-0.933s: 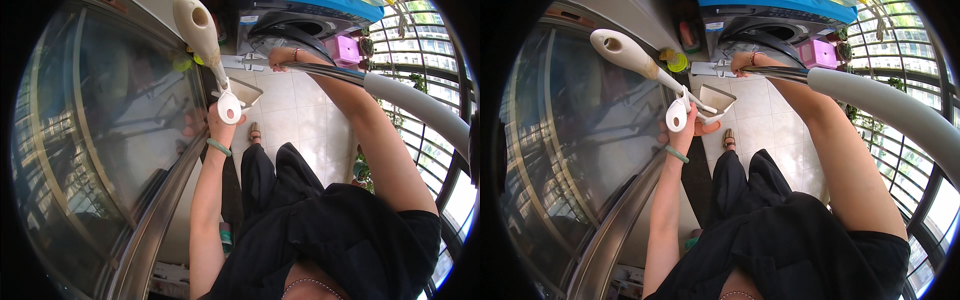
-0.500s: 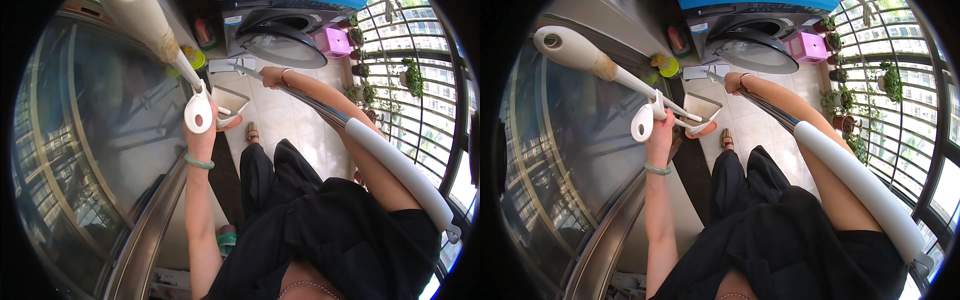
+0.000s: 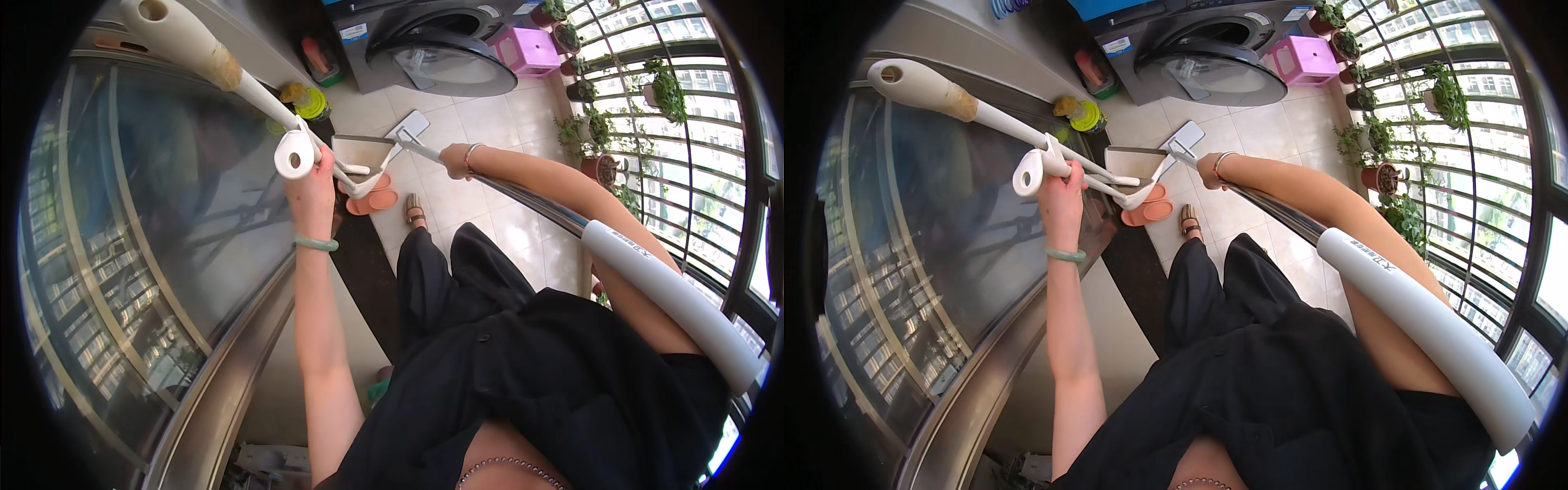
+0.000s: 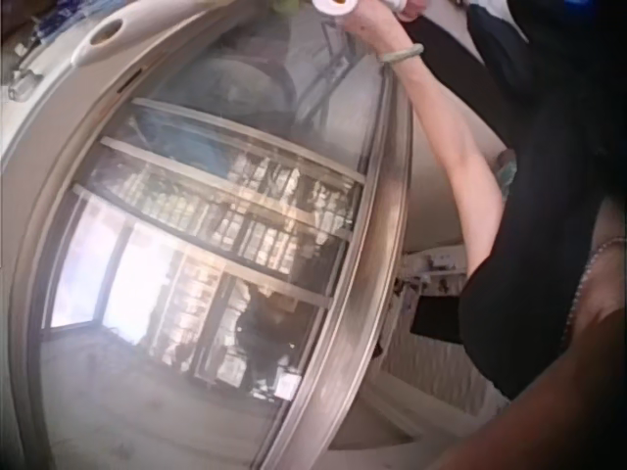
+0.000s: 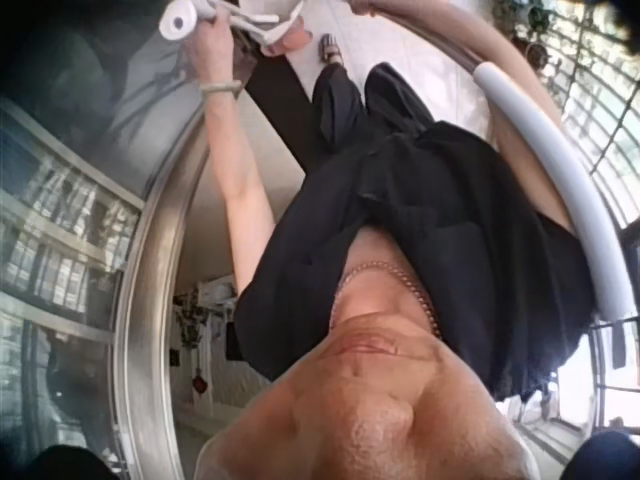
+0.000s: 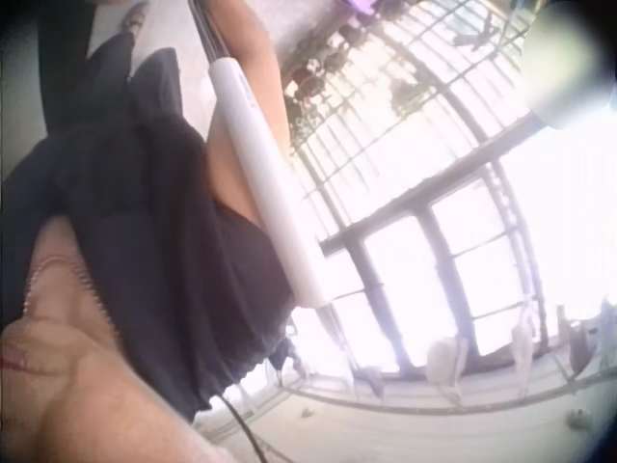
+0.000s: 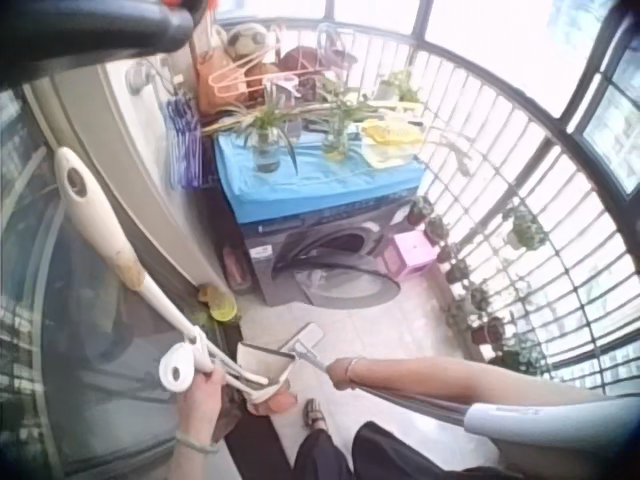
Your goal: The person hangs several pieces of underwear on hangers and places them on a balcony drying rack. They then use a mop to clean the tiled floor of the balcony.
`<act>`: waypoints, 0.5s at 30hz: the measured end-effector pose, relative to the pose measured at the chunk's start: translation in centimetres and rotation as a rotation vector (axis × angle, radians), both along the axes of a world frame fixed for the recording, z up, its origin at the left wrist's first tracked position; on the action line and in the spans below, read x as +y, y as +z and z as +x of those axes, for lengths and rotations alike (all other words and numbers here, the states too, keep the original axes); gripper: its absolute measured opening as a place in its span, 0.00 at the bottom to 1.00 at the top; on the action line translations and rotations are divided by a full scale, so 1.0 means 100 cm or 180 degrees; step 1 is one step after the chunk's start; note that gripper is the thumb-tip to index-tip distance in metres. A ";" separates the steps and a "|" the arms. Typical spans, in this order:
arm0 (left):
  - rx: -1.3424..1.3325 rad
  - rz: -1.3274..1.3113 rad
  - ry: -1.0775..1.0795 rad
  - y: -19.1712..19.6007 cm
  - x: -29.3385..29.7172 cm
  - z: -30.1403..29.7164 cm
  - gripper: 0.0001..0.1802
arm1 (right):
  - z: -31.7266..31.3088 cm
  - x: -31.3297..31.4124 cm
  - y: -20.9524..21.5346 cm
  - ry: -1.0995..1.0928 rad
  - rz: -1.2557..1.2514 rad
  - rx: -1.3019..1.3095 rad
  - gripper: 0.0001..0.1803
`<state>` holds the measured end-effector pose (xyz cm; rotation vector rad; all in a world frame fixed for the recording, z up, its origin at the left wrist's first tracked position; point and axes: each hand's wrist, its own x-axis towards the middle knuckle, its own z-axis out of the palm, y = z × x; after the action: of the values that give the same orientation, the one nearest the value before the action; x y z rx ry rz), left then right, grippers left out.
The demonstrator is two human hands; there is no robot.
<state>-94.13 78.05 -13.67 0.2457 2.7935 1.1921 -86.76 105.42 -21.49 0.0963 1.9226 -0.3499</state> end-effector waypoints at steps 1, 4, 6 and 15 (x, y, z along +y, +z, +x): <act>0.0068 0.0008 0.0011 -0.003 0.005 -0.005 0.14 | 0.006 0.008 -0.001 -0.0062 0.0023 -0.0041 0.19; -0.0313 0.0313 0.0178 -0.014 0.021 -0.020 0.14 | 0.019 0.029 -0.001 -0.0220 0.0084 -0.0155 0.22; -0.0386 0.0289 0.0236 -0.040 0.028 -0.035 0.13 | 0.021 0.036 -0.003 -0.0288 0.0045 -0.0129 0.25; -0.0059 0.1178 0.0603 -0.138 0.057 -0.081 0.12 | 0.019 0.039 0.010 -0.0773 -0.0097 -0.0017 0.28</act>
<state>-102.22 83.72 -27.45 -0.0070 2.6066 1.7427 -84.83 109.32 -20.46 0.3119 1.9032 -0.5400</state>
